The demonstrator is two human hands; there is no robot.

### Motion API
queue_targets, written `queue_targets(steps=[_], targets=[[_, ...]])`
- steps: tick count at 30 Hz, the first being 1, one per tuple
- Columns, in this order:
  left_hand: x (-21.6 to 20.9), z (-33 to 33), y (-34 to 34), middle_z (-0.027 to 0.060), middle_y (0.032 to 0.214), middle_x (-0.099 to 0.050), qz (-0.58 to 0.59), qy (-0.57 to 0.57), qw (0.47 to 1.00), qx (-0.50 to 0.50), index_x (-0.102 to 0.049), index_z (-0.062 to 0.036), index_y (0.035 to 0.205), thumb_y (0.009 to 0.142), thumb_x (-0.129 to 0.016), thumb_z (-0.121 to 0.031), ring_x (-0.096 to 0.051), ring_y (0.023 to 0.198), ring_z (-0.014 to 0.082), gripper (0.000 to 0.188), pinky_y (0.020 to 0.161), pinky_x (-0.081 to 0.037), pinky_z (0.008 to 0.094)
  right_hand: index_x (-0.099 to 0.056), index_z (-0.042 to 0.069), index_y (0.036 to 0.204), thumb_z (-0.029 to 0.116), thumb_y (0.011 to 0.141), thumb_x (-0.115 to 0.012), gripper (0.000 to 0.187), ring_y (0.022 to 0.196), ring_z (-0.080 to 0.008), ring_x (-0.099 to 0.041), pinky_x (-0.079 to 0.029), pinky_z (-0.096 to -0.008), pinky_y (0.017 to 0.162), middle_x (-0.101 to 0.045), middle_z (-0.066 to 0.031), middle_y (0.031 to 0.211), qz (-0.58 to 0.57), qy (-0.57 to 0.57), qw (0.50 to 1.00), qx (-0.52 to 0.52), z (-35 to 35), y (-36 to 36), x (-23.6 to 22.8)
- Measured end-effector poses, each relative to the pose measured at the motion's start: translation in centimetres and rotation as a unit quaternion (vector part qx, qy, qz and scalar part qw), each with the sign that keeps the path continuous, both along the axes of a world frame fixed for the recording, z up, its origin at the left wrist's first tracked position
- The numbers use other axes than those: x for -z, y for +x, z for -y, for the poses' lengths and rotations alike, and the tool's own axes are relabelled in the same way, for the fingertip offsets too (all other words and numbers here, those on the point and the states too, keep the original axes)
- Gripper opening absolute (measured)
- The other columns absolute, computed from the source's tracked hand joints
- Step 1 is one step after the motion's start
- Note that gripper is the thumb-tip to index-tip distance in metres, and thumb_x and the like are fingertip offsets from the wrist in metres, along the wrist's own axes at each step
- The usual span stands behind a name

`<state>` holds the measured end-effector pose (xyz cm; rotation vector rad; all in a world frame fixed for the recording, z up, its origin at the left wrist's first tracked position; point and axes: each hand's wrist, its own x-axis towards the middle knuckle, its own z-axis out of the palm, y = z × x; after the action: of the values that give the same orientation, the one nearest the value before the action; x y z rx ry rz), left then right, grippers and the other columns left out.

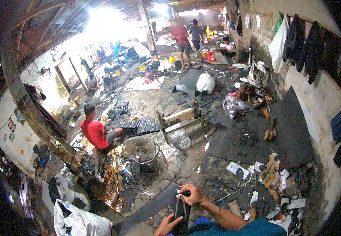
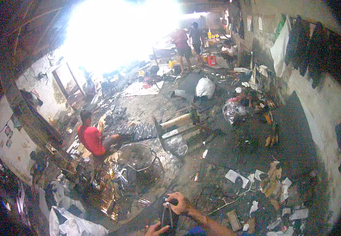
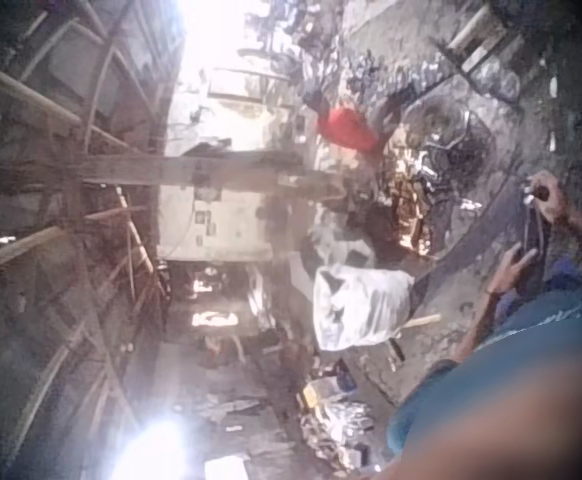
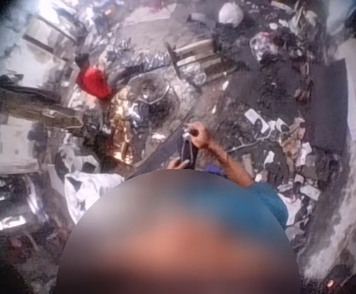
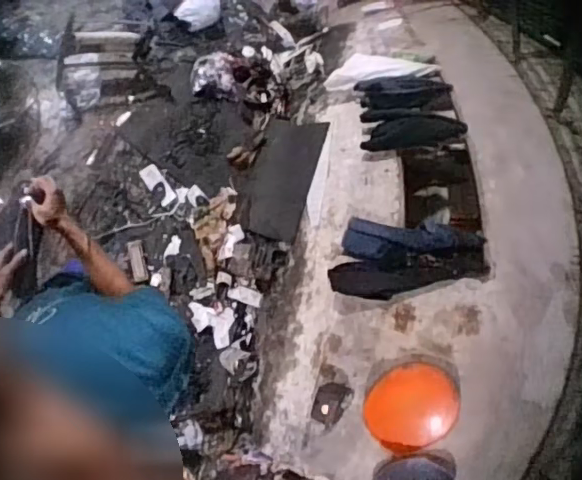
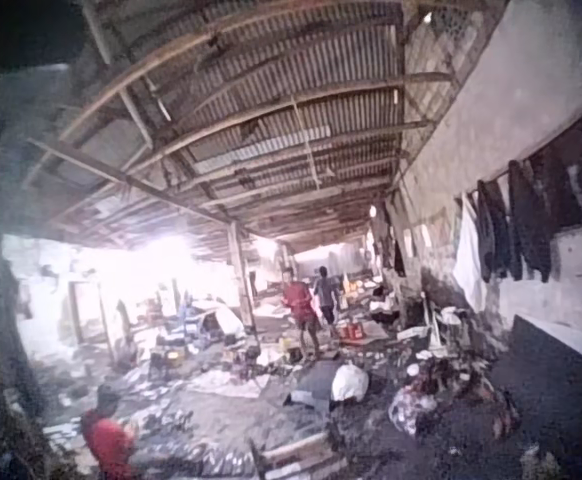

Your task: The person sits on the floor and uses a small metal tool to scrape and trim the edges of a black shoe insole. They repeatedly scrape the surface, trim excess material with shears, and place the finished insole aside.

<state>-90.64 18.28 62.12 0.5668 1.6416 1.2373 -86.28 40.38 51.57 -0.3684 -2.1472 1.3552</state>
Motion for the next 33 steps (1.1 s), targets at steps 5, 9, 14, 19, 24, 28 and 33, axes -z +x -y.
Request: queue_targets(steps=[5,9,14,19,24,28,33], targets=[[3.6,-3.0,-1.4,0.0057,0.092,-0.067,-0.064,-0.032,0.997,0.028,-0.066,0.002,0.105,0.095,-0.067,-0.03,-0.06,0.082,0.0132,0.034,0.071,-0.05,0.031,-0.065,0.006,0.111,0.027,0.08,-0.084,0.041,0.109,-0.0255,-0.066,-0.052,-0.037,0.091,-0.069,-0.0136,0.112,0.003,-0.1,0.994,0.042,-2.3,0.3,1.8],[9.9,-5.6,-4.5,0.0083,0.076,-0.063,-0.157,-0.067,0.984,-0.06,-0.06,0.0005,0.094,0.091,-0.072,-0.04,-0.056,0.071,0.0142,0.042,0.065,-0.047,0.0344,-0.06,0.006,0.122,0.026,0.087,-0.078,0.044,0.094,-0.0153,-0.068,-0.054,-0.03,0.08,-0.071,-0.0088,0.102,0.083,-0.242,0.966,0.024,-1.9,0.9,2.1],[14.1,-9.1,-8.4,0.012,0.066,-0.056,-0.33,-0.024,0.939,-0.094,-0.05,-0.001,0.083,0.092,-0.07,-0.042,-0.052,0.062,0.019,0.047,0.056,-0.043,0.0396,-0.07,0.003,0.102,0.033,0.09,-0.074,0.033,0.073,-0.0115,-0.066,-0.052,-0.0301,0.064,-0.071,-0.0059,0.08,0.197,-0.155,0.968,0.003,-2.3,-0.3,0.8],[13.2,-14.6,-13.1,0.0117,0.071,-0.057,-0.172,-0.002,0.978,-0.12,-0.052,-0.0006,0.09,0.093,-0.069,-0.041,-0.054,0.066,0.0182,0.044,0.061,-0.045,0.038,-0.071,0.003,0.102,0.035,0.093,-0.071,0.033,0.069,-0.0104,-0.063,-0.049,-0.0286,0.062,-0.071,-0.0062,0.078,0.254,-0.079,0.964,-0.002,-7.8,-6.2,0.9],[12.6,-19.1,-20.2,0.0067,0.078,-0.062,-0.107,0.052,0.986,-0.119,-0.057,0.0014,0.1,0.095,-0.067,-0.038,-0.054,0.071,0.0129,0.041,0.064,-0.047,0.0336,-0.071,0.006,0.107,0.028,0.099,-0.065,0.025,0.078,-0.0061,-0.063,-0.048,-0.0232,0.065,-0.071,0.0005,0.087,0.24,-0.187,0.941,-0.15,-14.6,-13.8,1.8],[13.0,-21.9,-26.3,0.0025,0.087,-0.064,-0.021,0.061,0.984,-0.167,-0.061,-0.0005,0.104,0.097,-0.066,-0.034,-0.056,0.078,0.0105,0.035,0.069,-0.048,0.0307,-0.064,0.007,0.123,0.028,0.099,-0.064,0.032,0.084,-0.0075,-0.065,-0.052,-0.0234,0.068,-0.07,-0.0005,0.099,0.196,-0.263,0.926,-0.188,-19.1,-20.6,1.8],[12.1,-22.8,-32.3,0.0006,0.088,-0.066,0.085,0.131,0.922,-0.353,-0.065,-0.0034,0.103,0.097,-0.066,-0.026,-0.059,0.074,0.0096,0.024,0.07,-0.05,0.028,-0.053,0.003,0.133,0.027,0.097,-0.066,0.045,0.092,-0.0167,-0.069,-0.057,-0.0314,0.072,-0.067,-0.007,0.111,0.174,-0.373,0.907,-0.094,-28.3,-30.5,1.2]])
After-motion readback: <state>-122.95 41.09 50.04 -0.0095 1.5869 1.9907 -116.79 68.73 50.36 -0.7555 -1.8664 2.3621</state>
